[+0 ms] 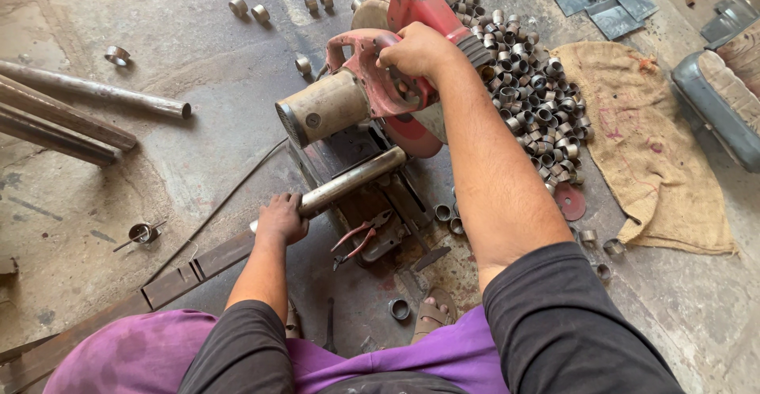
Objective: The person uses a red angle grinder to cut a long metal pipe into small cylindrical sections. Sparks fly as the blade cuts through the metal, and the cut pieces accumulate on the floor.
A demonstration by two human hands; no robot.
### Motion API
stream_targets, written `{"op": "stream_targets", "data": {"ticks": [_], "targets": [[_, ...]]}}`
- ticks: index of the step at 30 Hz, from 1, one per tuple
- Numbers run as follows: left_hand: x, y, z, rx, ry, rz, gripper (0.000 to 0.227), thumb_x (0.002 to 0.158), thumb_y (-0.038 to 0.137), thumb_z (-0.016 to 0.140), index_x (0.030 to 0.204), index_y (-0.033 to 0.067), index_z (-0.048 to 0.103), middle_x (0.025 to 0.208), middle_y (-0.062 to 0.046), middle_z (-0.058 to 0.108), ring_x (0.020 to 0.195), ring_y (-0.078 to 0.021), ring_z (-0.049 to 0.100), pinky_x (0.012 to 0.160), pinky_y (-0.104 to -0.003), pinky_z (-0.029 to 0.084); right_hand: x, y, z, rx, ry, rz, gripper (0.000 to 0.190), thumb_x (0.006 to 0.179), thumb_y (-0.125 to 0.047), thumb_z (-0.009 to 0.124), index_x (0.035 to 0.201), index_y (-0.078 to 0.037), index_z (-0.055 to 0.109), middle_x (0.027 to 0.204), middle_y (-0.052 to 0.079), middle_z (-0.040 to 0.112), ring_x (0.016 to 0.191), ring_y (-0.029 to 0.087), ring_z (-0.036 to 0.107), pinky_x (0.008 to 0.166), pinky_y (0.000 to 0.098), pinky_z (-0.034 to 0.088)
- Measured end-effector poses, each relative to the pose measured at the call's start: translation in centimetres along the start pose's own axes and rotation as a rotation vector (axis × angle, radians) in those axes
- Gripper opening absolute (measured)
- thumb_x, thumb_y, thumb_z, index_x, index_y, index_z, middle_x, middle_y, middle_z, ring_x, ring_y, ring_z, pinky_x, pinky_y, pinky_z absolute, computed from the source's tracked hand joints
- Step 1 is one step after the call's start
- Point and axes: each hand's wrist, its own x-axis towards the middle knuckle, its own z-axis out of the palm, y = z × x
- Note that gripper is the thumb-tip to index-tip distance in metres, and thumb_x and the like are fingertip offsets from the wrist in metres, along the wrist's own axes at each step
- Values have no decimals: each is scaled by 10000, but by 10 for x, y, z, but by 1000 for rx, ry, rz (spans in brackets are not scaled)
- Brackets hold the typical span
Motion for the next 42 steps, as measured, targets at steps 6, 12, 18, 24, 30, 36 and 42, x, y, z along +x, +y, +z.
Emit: {"op": "stream_targets", "data": {"ticks": [6, 12, 18, 24, 30, 36, 42], "targets": [[2, -24, 9, 0, 0, 40, 597, 949, 267, 600, 1514, 166, 438, 1403, -96, 560, 1228, -210, 590, 1009, -392, 522, 0, 0, 0, -4, 12, 3, 232, 778, -120, 762, 978, -4, 735, 750, 91, 706, 585, 170, 655, 527, 363, 520], [-8, -56, 14, -44, 171, -60, 650, 863, 280, 670, 1476, 196, 473, 1409, -88, 555, 1259, -250, 580, 1036, -418, 497, 9, -7, -3, -124, 39, -21, 282, 772, -154, 802, 996, 3, 732, 797, 85, 731, 653, 172, 694, 596, 361, 551], [-5, -60, 14, -97, 173, -152, 654, 849, 297, 694, 1465, 185, 504, 1381, -93, 581, 1281, -269, 580, 1029, -424, 510, 31, -21, -7, -371, 78, -34, 386, 755, -281, 831, 980, 24, 760, 864, 140, 734, 761, 256, 709, 696, 399, 545], [19, -37, 12, -90, 96, -210, 616, 889, 263, 675, 1476, 171, 511, 1383, -125, 584, 1321, -263, 551, 1030, -452, 477, 44, -33, -10, -411, 49, -1, 394, 780, -316, 818, 975, 21, 753, 870, 151, 739, 730, 262, 717, 652, 405, 564], [70, 7, 11, -86, 167, -76, 715, 837, 127, 664, 1517, 213, 462, 1406, -117, 551, 1315, -280, 523, 1025, -511, 440, 37, -49, -11, -251, 8, 85, 301, 819, -253, 787, 942, 18, 738, 801, 143, 729, 590, 214, 688, 525, 385, 552], [83, 57, -6, -84, 169, 0, 514, 933, 118, 592, 1443, 139, 529, 1386, -137, 575, 1291, -304, 556, 1005, -533, 464, 26, -62, -10, -246, 62, 64, 245, 817, -213, 780, 933, -9, 712, 744, 115, 712, 548, 183, 681, 455, 365, 536], [72, 46, -23, -72, 151, 18, 605, 870, 91, 651, 1455, 168, 516, 1401, -134, 563, 1298, -296, 547, 1026, -510, 450, 34, -58, -10, -302, 21, 43, 262, 850, -238, 763, 927, 12, 745, 761, 143, 728, 558, 190, 689, 464, 355, 526]]}}
